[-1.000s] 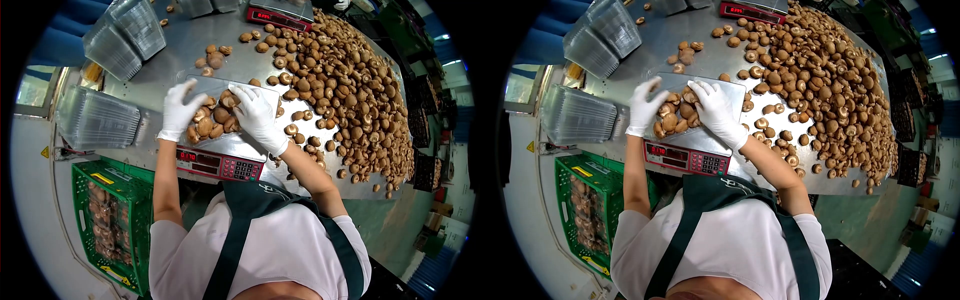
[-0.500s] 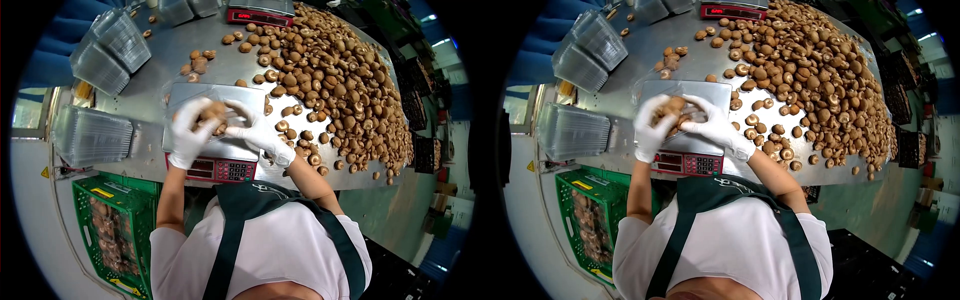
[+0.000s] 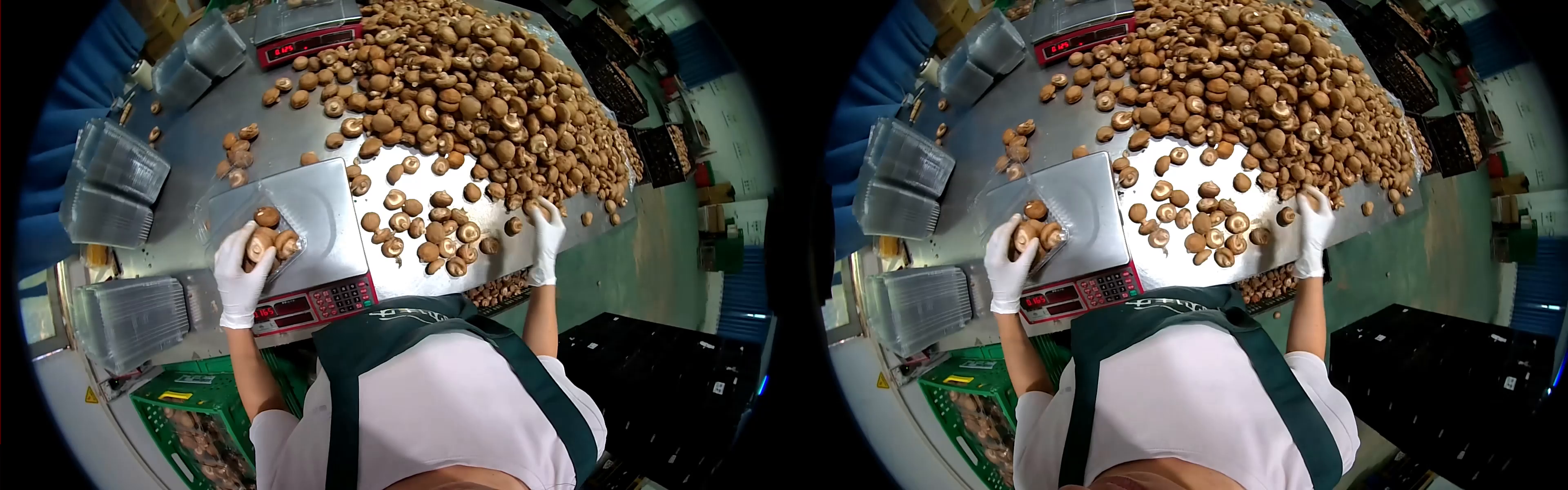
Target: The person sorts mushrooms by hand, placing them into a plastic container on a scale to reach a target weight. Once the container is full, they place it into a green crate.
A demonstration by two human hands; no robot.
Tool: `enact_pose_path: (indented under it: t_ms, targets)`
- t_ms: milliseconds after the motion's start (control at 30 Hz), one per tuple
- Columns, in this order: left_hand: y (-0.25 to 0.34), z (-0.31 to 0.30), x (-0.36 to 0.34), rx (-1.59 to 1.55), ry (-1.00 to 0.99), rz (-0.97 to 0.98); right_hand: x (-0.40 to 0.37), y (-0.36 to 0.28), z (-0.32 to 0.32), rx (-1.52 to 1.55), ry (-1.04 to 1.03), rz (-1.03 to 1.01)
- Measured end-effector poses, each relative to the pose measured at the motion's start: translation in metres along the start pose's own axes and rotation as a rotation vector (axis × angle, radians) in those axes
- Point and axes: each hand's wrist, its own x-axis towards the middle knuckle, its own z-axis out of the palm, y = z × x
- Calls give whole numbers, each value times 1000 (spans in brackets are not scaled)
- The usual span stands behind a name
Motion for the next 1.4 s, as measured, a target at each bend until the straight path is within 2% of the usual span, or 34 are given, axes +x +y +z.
enact_pose_path:
  t_ms: [33,67,100,133,167,233,267,300,333,367,433,500,533,600,633,667,700,733,767,900,967,1033,1100,1167,1233,1333,1367,1400]
  targets:
    - [0,-1,5,-67,59,-12,0,10,-22,-69,104,-15]
    - [-1,-2,10,-217,69,-164,15,63,-52,-292,243,-44]
    - [-4,-3,14,-367,79,-318,9,65,-70,-437,285,-54]
    - [-16,-2,18,-379,7,-261,11,94,-91,-547,318,-23]
    - [-24,4,20,-375,9,-260,8,100,-106,-665,264,99]
    - [-40,15,16,304,-101,-84,4,116,-119,-941,136,186]
    - [-36,20,12,353,-111,-157,1,114,-113,-982,168,157]
    - [-36,20,12,337,-115,-148,2,111,-106,-1023,201,125]
    - [-39,19,12,255,-110,-134,9,126,-101,-993,173,10]
    - [-42,19,12,171,-108,-118,9,115,-84,-986,152,6]
    - [-39,22,12,147,-53,-68,12,62,-27,-526,-38,106]
    - [-30,19,14,171,-78,-92,14,26,37,-325,-190,3]
    - [-32,22,15,167,-60,-116,13,5,70,-277,-265,-120]
    - [-28,24,17,216,-28,-114,15,-21,134,-391,-377,-392]
    - [-25,26,19,264,-1,-107,17,-28,167,-295,-443,-458]
    - [-21,27,21,347,-16,-161,15,-47,195,-249,-536,-424]
    - [-17,27,23,352,-12,-171,11,-68,216,-428,-523,-586]
    - [-14,26,27,490,-112,-226,14,-74,240,-529,-544,-758]
    - [-11,25,29,625,-214,-283,15,-82,261,-622,-542,-848]
    - [-6,24,36,744,-289,-278,30,-69,319,-943,-663,-906]
    - [-11,25,33,683,-271,-291,35,-62,327,-1040,-672,-950]
    - [-14,23,27,438,-237,-336,35,-58,326,-926,-623,-943]
    - [-13,16,24,392,-240,-361,28,-76,312,-848,-593,-845]
    - [-21,12,16,177,-67,-257,10,-120,290,-814,-724,-541]
    - [-17,3,16,148,-45,-215,-4,-143,274,-288,-997,-254]
    - [-15,0,13,-177,25,-260,-48,-170,267,23,-1174,-277]
    - [-17,1,13,-173,29,-260,-69,-182,265,126,-1257,-259]
    - [-21,4,11,-169,70,-244,-89,-181,269,171,-1271,-371]
